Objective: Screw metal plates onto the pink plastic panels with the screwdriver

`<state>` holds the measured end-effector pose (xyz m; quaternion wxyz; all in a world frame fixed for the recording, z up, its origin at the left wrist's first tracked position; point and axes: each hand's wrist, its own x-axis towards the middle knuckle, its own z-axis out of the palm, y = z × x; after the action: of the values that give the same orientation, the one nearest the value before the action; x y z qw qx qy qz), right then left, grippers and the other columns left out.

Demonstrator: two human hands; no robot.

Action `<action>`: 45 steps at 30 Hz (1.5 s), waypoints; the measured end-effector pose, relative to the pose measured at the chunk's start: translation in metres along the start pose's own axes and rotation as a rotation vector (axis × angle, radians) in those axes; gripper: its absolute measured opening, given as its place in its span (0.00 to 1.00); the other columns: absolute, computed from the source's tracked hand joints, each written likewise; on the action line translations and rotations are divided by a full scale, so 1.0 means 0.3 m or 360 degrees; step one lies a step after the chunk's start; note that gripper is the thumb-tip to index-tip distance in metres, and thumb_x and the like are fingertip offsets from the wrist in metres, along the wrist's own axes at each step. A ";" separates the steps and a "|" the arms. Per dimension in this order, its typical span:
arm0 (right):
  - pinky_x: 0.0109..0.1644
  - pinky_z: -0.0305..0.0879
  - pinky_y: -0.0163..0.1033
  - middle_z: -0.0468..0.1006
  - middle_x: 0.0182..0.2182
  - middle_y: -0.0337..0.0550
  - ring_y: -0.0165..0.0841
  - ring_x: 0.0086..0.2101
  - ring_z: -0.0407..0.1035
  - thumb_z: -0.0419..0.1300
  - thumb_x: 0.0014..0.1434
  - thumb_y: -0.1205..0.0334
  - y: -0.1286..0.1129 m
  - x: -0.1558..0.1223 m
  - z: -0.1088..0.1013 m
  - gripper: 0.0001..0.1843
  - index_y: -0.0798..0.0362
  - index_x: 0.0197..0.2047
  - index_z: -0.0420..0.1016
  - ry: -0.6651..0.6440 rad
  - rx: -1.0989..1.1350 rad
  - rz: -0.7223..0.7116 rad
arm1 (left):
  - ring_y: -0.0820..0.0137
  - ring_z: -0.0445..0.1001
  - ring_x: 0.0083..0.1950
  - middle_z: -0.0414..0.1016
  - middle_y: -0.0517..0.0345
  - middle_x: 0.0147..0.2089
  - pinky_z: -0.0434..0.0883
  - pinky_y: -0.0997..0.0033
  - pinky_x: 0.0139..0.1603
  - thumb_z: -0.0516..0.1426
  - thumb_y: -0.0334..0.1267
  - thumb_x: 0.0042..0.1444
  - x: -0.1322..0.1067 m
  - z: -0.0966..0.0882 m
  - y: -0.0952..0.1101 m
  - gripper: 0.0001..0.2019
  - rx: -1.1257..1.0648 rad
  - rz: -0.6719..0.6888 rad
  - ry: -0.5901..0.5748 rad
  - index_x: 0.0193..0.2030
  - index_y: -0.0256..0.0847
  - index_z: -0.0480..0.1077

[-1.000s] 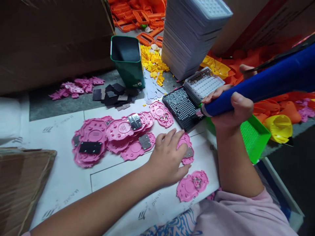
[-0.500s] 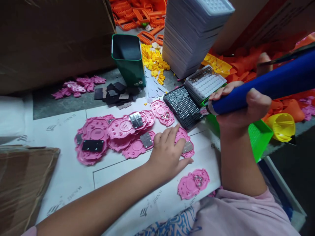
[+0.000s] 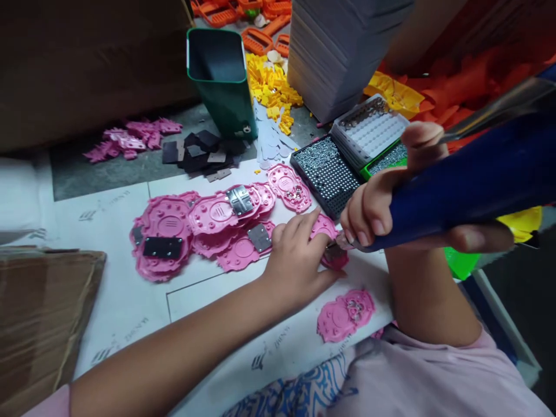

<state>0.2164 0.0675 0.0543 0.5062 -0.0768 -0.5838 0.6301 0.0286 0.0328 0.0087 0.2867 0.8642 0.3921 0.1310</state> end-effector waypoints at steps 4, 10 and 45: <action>0.39 0.73 0.44 0.72 0.34 0.42 0.36 0.34 0.73 0.60 0.59 0.59 0.013 -0.003 -0.009 0.36 0.49 0.67 0.51 -0.0137 0.0037 0.0067 | 0.45 0.62 0.65 0.61 0.37 0.68 0.61 0.44 0.57 0.70 0.51 0.44 -0.001 0.003 0.000 0.27 -0.0039 -0.0006 0.0021 0.49 0.39 0.76; 0.35 0.74 0.44 0.71 0.35 0.43 0.36 0.33 0.72 0.65 0.53 0.51 0.037 -0.008 -0.019 0.43 0.50 0.68 0.53 -0.0229 0.0025 -0.0084 | 0.45 0.64 0.62 0.64 0.37 0.66 0.62 0.46 0.54 0.70 0.53 0.43 0.001 0.012 -0.005 0.27 -0.0036 0.0039 0.0092 0.46 0.38 0.76; 0.40 0.71 0.44 0.70 0.33 0.41 0.34 0.34 0.72 0.61 0.59 0.60 0.006 0.001 0.010 0.34 0.49 0.66 0.53 -0.0184 -0.0116 0.0086 | 0.47 0.63 0.63 0.63 0.38 0.67 0.61 0.45 0.56 0.70 0.50 0.43 0.000 0.015 -0.006 0.27 -0.0031 0.0017 0.0056 0.47 0.37 0.75</action>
<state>0.2133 0.0662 0.0540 0.4514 -0.0744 -0.6323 0.6252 0.0296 0.0320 0.0042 0.2875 0.8610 0.3912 0.1517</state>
